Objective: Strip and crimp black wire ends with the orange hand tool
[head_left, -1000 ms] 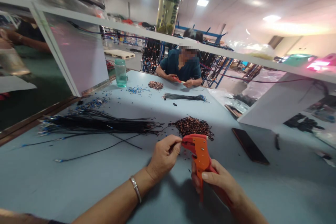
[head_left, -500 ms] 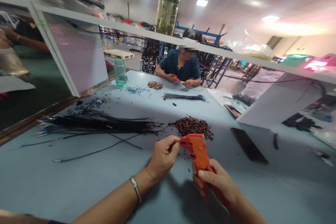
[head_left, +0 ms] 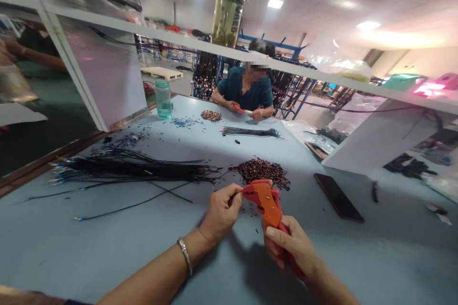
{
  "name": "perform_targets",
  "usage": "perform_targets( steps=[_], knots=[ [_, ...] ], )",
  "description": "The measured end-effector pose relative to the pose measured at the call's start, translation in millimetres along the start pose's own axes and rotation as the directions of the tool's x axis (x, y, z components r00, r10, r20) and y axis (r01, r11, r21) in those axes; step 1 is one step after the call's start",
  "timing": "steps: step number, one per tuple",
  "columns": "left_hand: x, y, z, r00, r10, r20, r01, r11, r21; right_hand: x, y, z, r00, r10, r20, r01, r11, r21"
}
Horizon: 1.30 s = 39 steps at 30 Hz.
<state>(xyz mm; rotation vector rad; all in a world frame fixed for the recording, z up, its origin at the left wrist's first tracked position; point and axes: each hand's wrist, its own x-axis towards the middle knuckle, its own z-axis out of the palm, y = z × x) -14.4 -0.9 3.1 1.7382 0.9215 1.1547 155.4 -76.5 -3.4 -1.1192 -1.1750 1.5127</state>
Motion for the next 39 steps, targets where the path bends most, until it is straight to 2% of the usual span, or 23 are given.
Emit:
perform_targets(
  steps=[6,10,13,17,20,22,24,27,30,33,35,39],
  knots=[
    [3,-6,1.2,0.999,-0.029,-0.023,0.030,0.999,0.031,-1,-6,-1,0.999,0.040,0.016,-0.041,0.992,0.117],
    [7,-13,0.1,0.988,-0.101,-0.113,0.104,0.994,0.020,-4,-11,-11,0.998,0.022,-0.060,-0.006,0.969,0.249],
    [8,-14,-0.2,0.988,-0.121,-0.101,0.121,0.993,0.000,-5,-16,-15,0.996,-0.006,-0.085,0.027,0.968,0.248],
    [5,-11,1.3,0.989,-0.131,-0.073,0.130,0.991,-0.017,-3,-20,-12,0.993,-0.052,-0.106,0.064,0.991,0.114],
    [4,-8,2.0,0.990,-0.135,-0.050,0.134,0.991,-0.024,-2,-20,-10,0.987,-0.118,-0.111,0.107,0.990,-0.097],
    [4,-6,2.0,0.991,-0.134,-0.027,0.134,0.991,-0.017,-2,-19,-11,0.975,-0.184,-0.124,0.146,0.952,-0.270],
    [3,-4,1.9,0.992,-0.128,-0.006,0.128,0.992,-0.005,-3,-16,-12,0.948,-0.287,-0.140,0.191,0.860,-0.474],
    [3,-4,2.4,0.992,-0.126,0.032,0.126,0.992,-0.006,-1,-12,-12,0.873,-0.478,-0.097,0.261,0.626,-0.735],
    [1,-7,4.5,0.989,-0.107,0.098,0.117,0.989,-0.096,2,-8,-11,0.787,-0.614,0.059,0.338,0.349,-0.874],
    [-1,-11,7.8,0.984,-0.067,0.164,0.108,0.962,-0.250,5,-5,-10,0.725,-0.658,0.206,0.359,0.105,-0.927],
    [-1,-12,9.8,0.975,-0.084,0.206,0.150,0.932,-0.329,6,-3,-10,0.710,-0.656,0.255,0.351,0.017,-0.936],
    [-1,-8,10.9,0.952,-0.169,0.255,0.265,0.871,-0.415,7,-1,-11,0.700,-0.661,0.271,0.322,-0.046,-0.946]
  ],
)
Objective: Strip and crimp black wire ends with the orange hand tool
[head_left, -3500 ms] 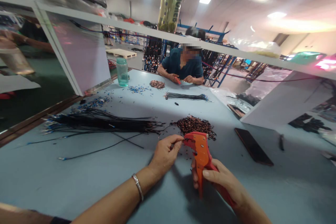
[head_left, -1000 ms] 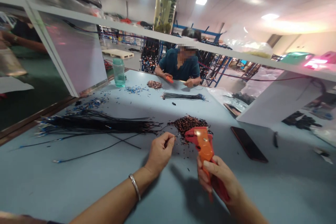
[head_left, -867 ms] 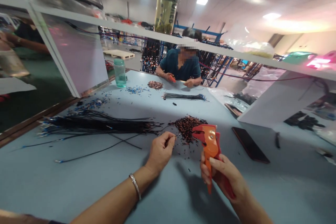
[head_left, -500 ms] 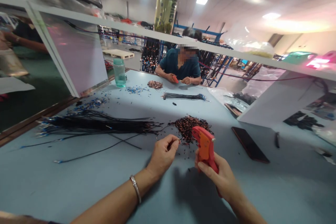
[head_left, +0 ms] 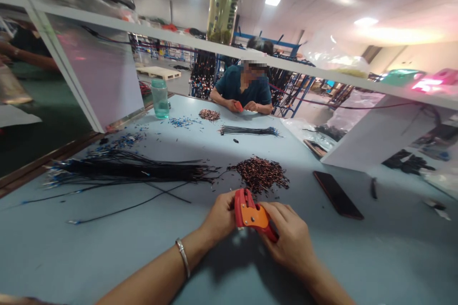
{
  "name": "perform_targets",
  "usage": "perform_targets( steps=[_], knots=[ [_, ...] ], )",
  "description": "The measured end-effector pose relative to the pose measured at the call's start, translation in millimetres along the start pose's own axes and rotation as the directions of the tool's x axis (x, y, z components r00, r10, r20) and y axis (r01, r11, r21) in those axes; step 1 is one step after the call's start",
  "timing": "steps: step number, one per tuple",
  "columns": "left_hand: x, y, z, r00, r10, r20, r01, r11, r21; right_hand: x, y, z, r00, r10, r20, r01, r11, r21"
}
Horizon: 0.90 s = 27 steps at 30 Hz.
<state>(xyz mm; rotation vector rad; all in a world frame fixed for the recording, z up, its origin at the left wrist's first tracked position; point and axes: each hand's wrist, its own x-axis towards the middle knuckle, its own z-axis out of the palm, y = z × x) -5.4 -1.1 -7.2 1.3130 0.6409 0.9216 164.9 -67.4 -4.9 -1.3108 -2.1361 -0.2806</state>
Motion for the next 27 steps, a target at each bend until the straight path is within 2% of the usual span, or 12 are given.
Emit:
perform_targets(
  steps=[5,11,23,27],
  knots=[
    [0.6,4.1,0.5,1.000,-0.006,0.029,0.007,1.000,-0.014,1.3,0.6,-1.6,1.000,0.011,-0.009,-0.011,1.000,-0.011],
    [1.2,-2.9,-1.9,0.994,0.000,0.110,0.000,1.000,0.001,1.5,0.9,-1.9,1.000,0.023,-0.003,-0.023,1.000,0.001],
    [-1.9,3.0,3.0,0.995,0.036,0.092,-0.039,0.999,0.031,-0.9,1.6,-0.3,1.000,0.007,-0.012,-0.008,0.997,-0.078],
    [-2.3,0.9,3.0,0.996,0.014,0.085,-0.017,0.999,0.037,-3.2,1.9,1.9,1.000,0.026,-0.007,-0.026,0.998,-0.060]
  ],
)
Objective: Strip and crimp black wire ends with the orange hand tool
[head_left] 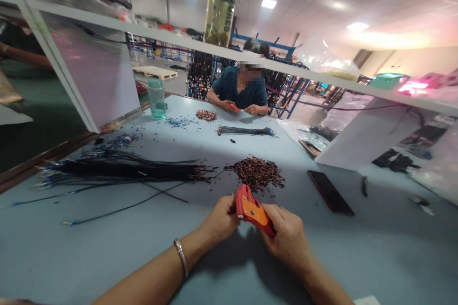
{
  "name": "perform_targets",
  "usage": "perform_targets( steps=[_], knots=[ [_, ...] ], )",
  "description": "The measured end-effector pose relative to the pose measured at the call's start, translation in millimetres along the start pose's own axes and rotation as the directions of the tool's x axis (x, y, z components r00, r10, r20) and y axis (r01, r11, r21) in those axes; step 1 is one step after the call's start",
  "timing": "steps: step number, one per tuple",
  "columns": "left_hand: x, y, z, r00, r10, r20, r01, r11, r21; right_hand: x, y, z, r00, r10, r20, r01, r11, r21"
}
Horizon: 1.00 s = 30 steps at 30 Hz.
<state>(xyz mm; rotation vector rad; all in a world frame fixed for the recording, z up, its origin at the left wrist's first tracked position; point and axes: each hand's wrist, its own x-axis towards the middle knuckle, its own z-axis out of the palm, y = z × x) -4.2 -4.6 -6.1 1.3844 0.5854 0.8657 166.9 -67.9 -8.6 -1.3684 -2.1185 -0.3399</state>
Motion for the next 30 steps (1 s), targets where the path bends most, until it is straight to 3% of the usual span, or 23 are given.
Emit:
perform_targets(
  steps=[7,15,21,24,26,30],
  knots=[
    [2,-3,-0.5,1.000,-0.022,0.017,0.022,1.000,-0.015,-3,1,2,1.000,0.014,0.011,-0.014,1.000,0.004],
    [3,-5,-2.2,0.999,-0.031,0.015,0.030,0.996,0.079,-2,-2,-1,0.996,0.063,0.067,-0.064,0.998,0.021],
    [5,-5,-4.6,0.997,-0.041,-0.062,0.047,0.995,0.091,3,-2,-5,0.970,0.231,0.082,-0.242,0.956,0.166],
    [6,-3,-6.5,0.989,0.031,-0.142,0.000,0.977,0.215,7,-1,-12,0.920,0.365,0.144,-0.392,0.850,0.351],
    [6,-1,-8.7,0.981,0.108,-0.163,-0.051,0.946,0.321,7,-2,-17,0.879,0.410,0.246,-0.477,0.723,0.500],
    [7,2,-13.9,0.964,0.166,-0.209,-0.066,0.907,0.415,5,-5,-23,0.823,0.333,0.460,-0.557,0.309,0.771]
  ],
)
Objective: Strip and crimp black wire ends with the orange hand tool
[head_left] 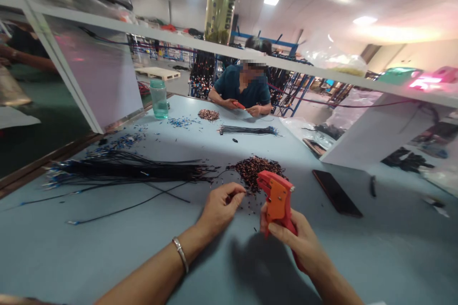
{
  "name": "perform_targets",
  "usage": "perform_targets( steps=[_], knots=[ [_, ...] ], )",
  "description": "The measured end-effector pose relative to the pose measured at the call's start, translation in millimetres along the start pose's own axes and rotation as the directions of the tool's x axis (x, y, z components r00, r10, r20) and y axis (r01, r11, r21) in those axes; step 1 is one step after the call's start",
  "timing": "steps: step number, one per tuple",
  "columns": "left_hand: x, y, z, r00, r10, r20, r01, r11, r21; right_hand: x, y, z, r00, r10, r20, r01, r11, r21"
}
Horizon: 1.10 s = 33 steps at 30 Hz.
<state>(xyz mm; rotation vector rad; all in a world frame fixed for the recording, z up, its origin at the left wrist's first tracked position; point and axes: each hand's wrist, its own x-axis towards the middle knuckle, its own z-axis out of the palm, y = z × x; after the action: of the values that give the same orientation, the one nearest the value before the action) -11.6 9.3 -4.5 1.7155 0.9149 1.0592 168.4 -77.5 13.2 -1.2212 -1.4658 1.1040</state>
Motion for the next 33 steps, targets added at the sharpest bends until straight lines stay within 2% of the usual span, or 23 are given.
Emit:
perform_targets(
  steps=[3,8,16,27,33],
  knots=[
    [1,0,-3.0,0.999,-0.015,-0.033,0.016,1.000,0.023,-1,-1,3,0.993,0.080,0.084,-0.100,0.958,0.269],
    [-1,0,-5.3,0.997,-0.051,-0.056,0.056,0.995,0.084,4,4,2,0.974,0.179,0.140,-0.223,0.873,0.433],
    [1,1,-2.8,0.997,-0.056,-0.045,0.057,0.998,0.025,4,9,0,0.934,0.278,0.223,-0.354,0.798,0.487],
    [-1,2,-3.1,0.991,0.095,-0.095,-0.085,0.991,0.108,3,5,2,0.926,0.256,0.276,-0.362,0.809,0.463],
    [-1,6,-3.6,0.989,0.122,-0.083,-0.111,0.986,0.121,2,1,4,0.928,0.241,0.284,-0.350,0.825,0.444]
  ],
)
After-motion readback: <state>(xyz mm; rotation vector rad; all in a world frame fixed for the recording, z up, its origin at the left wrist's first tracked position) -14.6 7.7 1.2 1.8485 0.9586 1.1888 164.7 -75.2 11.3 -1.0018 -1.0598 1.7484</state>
